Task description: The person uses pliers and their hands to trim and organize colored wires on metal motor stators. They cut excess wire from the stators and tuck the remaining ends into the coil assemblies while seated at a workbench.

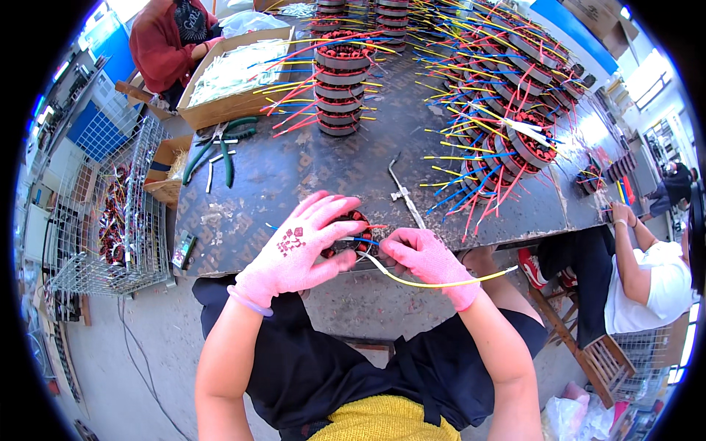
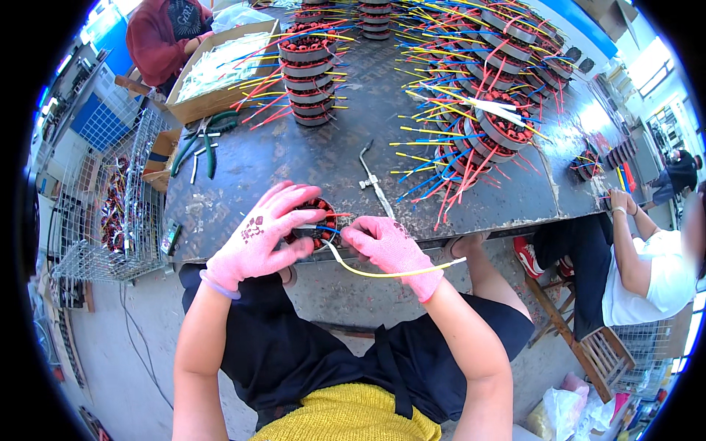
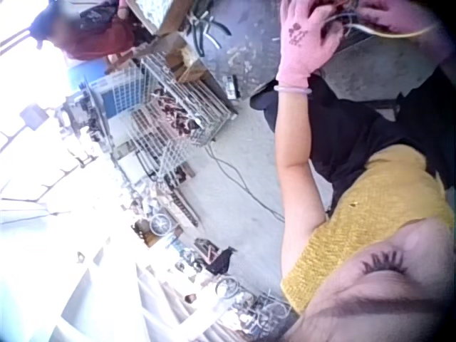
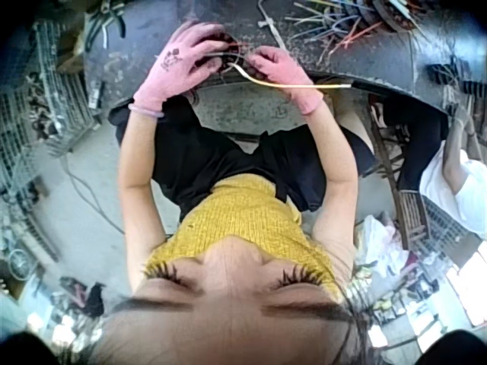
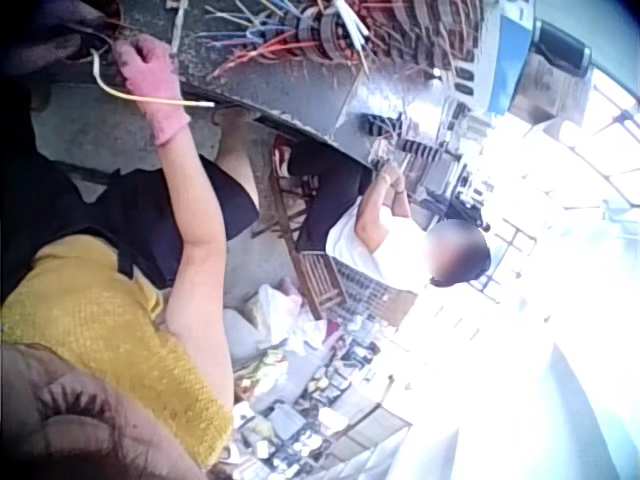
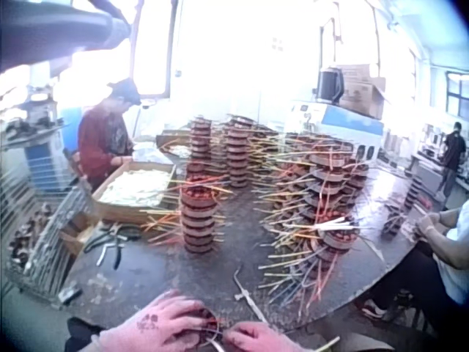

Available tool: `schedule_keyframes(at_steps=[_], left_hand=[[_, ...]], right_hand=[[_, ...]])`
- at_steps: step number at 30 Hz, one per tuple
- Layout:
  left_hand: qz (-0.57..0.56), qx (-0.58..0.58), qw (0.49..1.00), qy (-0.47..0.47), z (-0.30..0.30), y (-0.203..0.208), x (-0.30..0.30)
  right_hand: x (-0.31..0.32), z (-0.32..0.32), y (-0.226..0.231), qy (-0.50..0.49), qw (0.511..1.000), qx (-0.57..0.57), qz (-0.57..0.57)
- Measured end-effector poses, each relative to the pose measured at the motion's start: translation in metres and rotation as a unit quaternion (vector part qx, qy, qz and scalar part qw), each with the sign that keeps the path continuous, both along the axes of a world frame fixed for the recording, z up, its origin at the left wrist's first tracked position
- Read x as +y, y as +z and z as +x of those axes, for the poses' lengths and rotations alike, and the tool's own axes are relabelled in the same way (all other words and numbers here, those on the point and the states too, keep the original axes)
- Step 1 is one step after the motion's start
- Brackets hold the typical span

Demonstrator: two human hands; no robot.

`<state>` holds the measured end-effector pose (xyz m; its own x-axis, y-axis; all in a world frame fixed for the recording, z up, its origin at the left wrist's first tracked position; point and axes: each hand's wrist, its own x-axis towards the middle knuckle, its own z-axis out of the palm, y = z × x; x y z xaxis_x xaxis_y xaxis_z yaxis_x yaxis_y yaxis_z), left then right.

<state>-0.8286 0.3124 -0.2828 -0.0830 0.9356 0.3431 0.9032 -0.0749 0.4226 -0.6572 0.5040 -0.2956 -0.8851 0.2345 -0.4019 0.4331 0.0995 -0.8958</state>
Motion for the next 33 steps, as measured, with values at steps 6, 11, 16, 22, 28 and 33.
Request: schedule_keyframes(at_steps=[6, 11, 16, 22, 28, 33], left_hand=[[-0.129, -0.025, 0.991, -0.029, 0.0, -0.005, -0.007], [-0.128, -0.008, 0.992, 0.017, 0.007, -0.004, -0.008], [-0.078, 0.002, 0.994, 0.082, 0.011, -0.017, -0.002], [-0.082, 0.01, 0.991, 0.108, 0.018, -0.015, 0.004], [-0.094, 0.02, 0.984, 0.15, 0.025, -0.021, 0.005], [0.018, -0.108, 0.987, 0.116, 0.018, -0.014, 0.003]], right_hand=[[0.003, -0.004, 0.005, 0.041, 0.979, -0.024, 0.199], [0.0, 0.002, -0.003, 0.005, 0.958, 0.044, 0.282], [-0.022, 0.016, 0.008, 0.022, 0.924, 0.198, 0.328], [-0.033, -0.001, -0.016, 0.031, 0.892, 0.273, 0.358], [-0.027, -0.01, 0.007, -0.015, 0.892, 0.309, 0.328], [-0.011, -0.022, 0.006, 0.051, 0.89, 0.256, 0.374]])
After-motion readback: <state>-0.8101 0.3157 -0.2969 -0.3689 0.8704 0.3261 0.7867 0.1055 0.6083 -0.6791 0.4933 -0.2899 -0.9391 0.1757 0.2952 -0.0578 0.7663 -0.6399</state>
